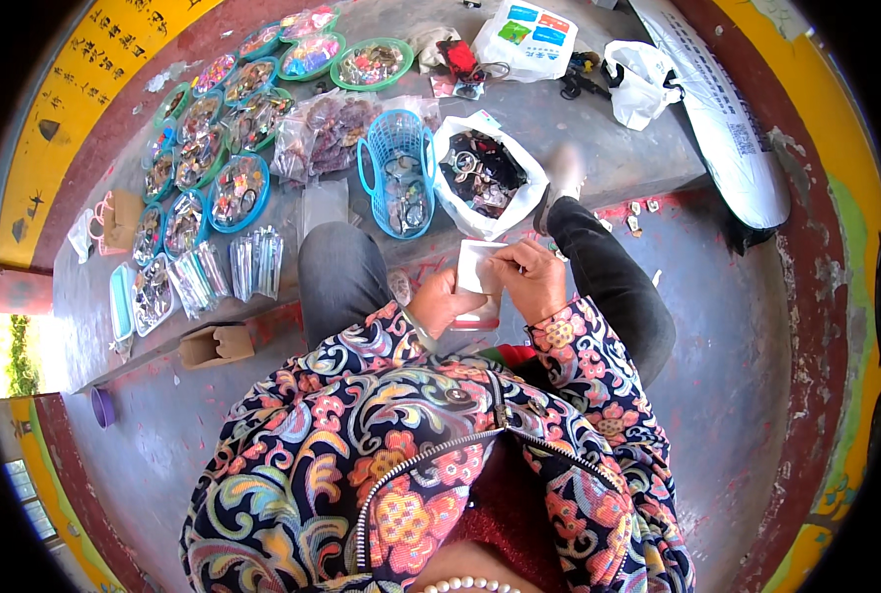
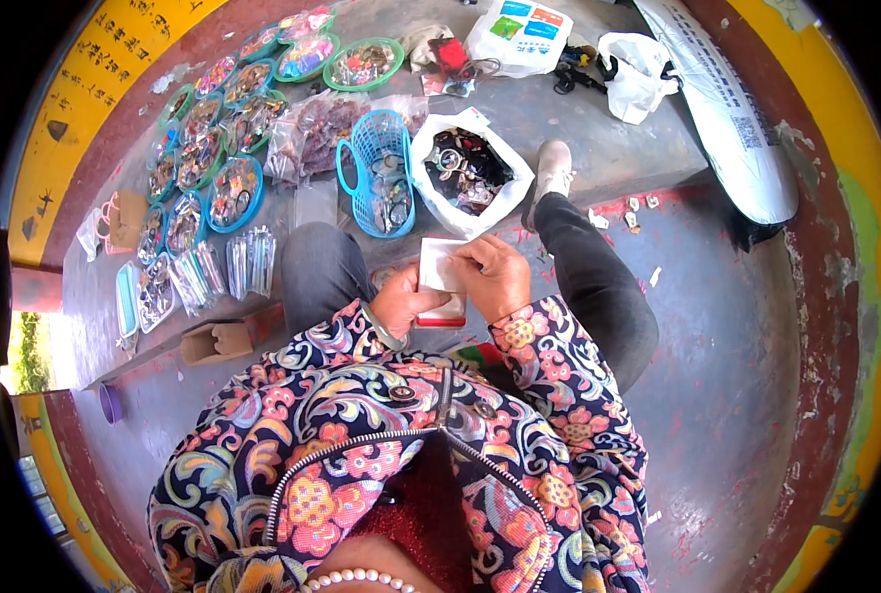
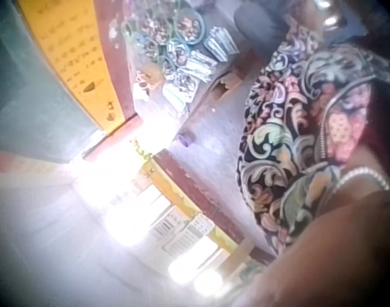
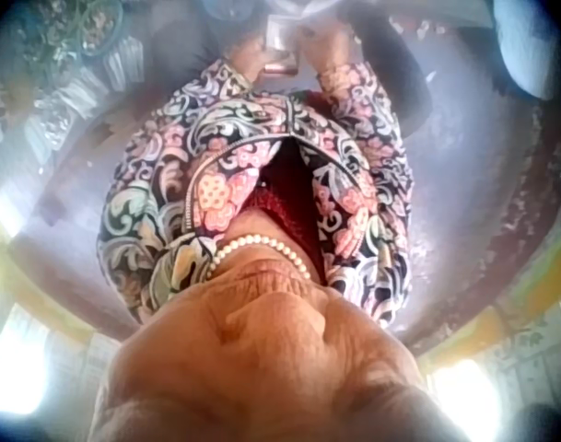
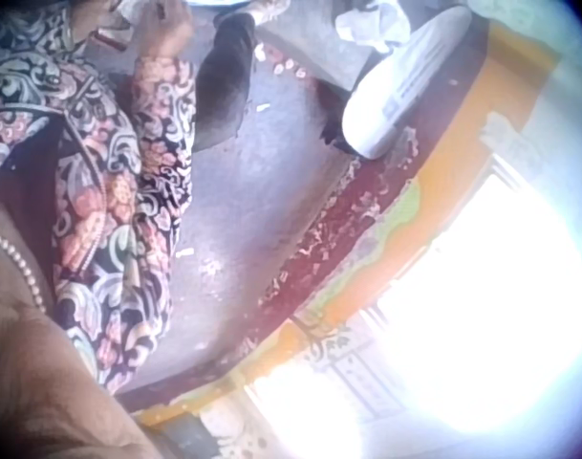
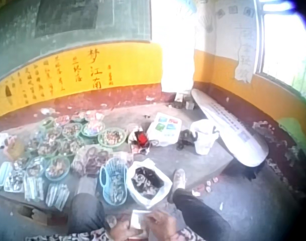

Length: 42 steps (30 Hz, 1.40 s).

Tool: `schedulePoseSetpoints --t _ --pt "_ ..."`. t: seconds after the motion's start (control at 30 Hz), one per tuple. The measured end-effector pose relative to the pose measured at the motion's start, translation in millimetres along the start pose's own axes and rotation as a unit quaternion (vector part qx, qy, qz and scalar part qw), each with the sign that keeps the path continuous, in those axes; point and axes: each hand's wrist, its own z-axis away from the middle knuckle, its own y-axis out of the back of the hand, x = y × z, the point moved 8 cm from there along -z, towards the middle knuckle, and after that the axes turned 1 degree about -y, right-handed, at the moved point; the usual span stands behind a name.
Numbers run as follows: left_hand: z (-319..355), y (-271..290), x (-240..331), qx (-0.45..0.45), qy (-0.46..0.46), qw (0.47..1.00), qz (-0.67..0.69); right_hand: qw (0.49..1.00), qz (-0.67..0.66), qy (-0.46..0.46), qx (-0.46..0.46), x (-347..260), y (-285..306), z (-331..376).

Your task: The person sits on the ground and assembles keychains by hand. They pick up small metal rings and decorative charms from a white bag, link them together, and place the finished items into a blue basket. The person handles the components one at a time, manipulating the metal rings to secure the charms.

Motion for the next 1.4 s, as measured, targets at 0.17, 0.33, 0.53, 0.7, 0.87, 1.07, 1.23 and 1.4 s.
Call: schedulePoseSetpoints --t 0.17,0.33,0.53,0.7,0.87,1.07,1.23,1.4 --pt "4 -9 7 -0.043 0.041 0.991 0.118 1.0 0.007 0.009 -0.002 -7 1 -1" --pt "6 -9 7 -0.018 0.068 0.984 0.161 0.986 0.124 0.11 0.007 -23 2 2" --pt "8 -8 -3 -0.028 0.132 0.962 0.237 0.905 0.338 0.256 0.008 -50 -6 12" --pt "8 1 -16 -0.03 0.164 0.946 0.277 0.885 0.334 0.322 0.021 -65 -6 20" --pt "8 1 -17 -0.03 0.164 0.947 0.277 0.927 0.226 0.299 0.021 -52 -4 17" --pt "8 0 -9 -0.049 0.118 0.978 0.165 0.996 0.053 0.066 0.006 -21 2 1" --pt "8 0 -6 -0.033 0.103 0.983 0.148 0.998 0.049 0.038 -0.01 -15 -2 0" --pt "7 1 -9 -0.026 0.117 0.979 0.162 0.98 0.13 0.152 -0.003 -28 0 2"
